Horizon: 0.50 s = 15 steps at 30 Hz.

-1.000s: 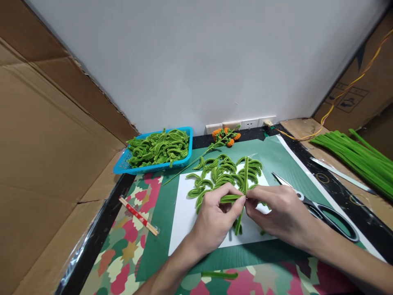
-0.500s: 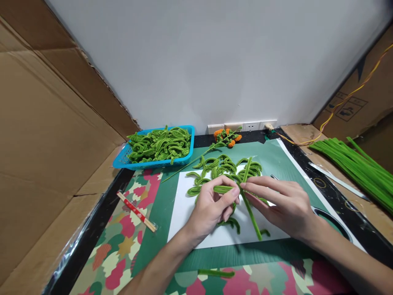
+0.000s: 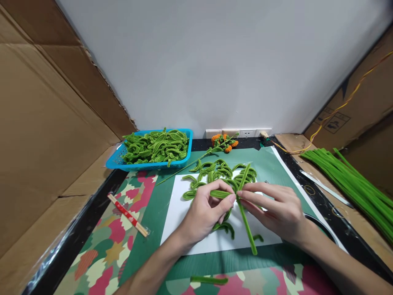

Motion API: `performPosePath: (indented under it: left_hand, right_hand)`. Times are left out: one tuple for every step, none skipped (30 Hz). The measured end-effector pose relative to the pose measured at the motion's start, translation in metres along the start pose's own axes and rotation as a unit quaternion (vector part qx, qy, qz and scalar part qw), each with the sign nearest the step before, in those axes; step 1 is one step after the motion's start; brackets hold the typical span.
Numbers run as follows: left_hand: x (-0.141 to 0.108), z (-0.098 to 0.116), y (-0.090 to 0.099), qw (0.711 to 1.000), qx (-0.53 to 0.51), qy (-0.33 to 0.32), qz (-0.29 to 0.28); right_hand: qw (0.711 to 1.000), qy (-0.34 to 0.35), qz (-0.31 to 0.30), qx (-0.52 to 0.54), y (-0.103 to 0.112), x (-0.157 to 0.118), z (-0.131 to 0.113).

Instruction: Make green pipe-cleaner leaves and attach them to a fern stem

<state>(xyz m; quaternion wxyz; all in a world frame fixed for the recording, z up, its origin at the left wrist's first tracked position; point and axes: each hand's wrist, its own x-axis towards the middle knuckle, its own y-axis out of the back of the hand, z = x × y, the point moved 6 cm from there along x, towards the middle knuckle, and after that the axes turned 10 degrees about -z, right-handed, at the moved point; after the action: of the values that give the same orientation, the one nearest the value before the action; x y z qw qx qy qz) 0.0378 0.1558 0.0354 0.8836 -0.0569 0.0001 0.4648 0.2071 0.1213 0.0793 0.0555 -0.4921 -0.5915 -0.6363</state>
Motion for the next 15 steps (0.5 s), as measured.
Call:
performPosePath:
  left_hand:
    - [0.0,0.0,0.0,1.0,0.0,0.001,-0.001]
    - [0.001,0.0,0.0,1.0,0.0,0.0,0.0]
    - [0.001,0.0,0.0,1.0,0.001,-0.003,0.001]
    - [0.001,0.0,0.0,1.0,0.003,-0.005,0.003]
    - [0.001,0.001,0.0,1.0,0.007,-0.009,0.006]
    - [0.0,0.001,0.0,1.0,0.013,-0.012,0.01]
    - [-0.001,0.002,0.001,0.999,0.024,-0.017,0.016]
    - [-0.002,0.004,0.001,0.999,0.039,-0.022,0.022]
    - [-0.003,0.005,0.002,0.998,0.057,-0.029,0.03]
    - [-0.004,0.007,0.002,0.996,0.076,-0.036,0.036]
    - [-0.004,0.008,0.002,0.994,0.094,-0.042,0.041]
    - [-0.005,0.008,0.003,0.992,0.108,-0.048,0.044]
    - [-0.005,0.009,0.003,0.991,0.118,-0.051,0.044]
    - [-0.005,0.008,0.003,0.99,0.124,-0.053,0.044]
    - [-0.005,0.007,0.002,0.989,0.127,-0.055,0.043]
  right_hand:
    - [1.0,0.001,0.001,0.0,0.0,0.001,0.0]
    - [1.0,0.001,0.001,-0.003,0.0,0.002,0.0]
    - [1.0,0.002,-0.001,-0.006,0.0,0.002,-0.001]
    - [1.0,0.002,-0.006,-0.009,0.0,0.003,-0.001]
    - [1.0,0.004,-0.01,-0.013,0.0,0.003,-0.002]
    - [1.0,0.006,-0.013,-0.015,0.0,0.003,-0.003]
    - [1.0,0.01,-0.015,-0.017,-0.001,0.003,-0.004]
    - [1.0,0.015,-0.016,-0.018,-0.001,0.002,-0.005]
    - [0.999,0.02,-0.019,-0.021,-0.001,0.002,-0.006]
    - [0.999,0.025,-0.023,-0.025,-0.002,0.002,-0.007]
    - [0.999,0.03,-0.028,-0.031,-0.003,0.001,-0.008]
    - [0.998,0.033,-0.034,-0.039,-0.004,0.001,-0.009]
    - [0.998,0.035,-0.039,-0.047,-0.006,0.0,-0.01]
    - [0.997,0.035,-0.043,-0.054,-0.007,0.0,-0.011]
    - [0.997,0.035,-0.042,-0.058,-0.007,0.0,-0.012]
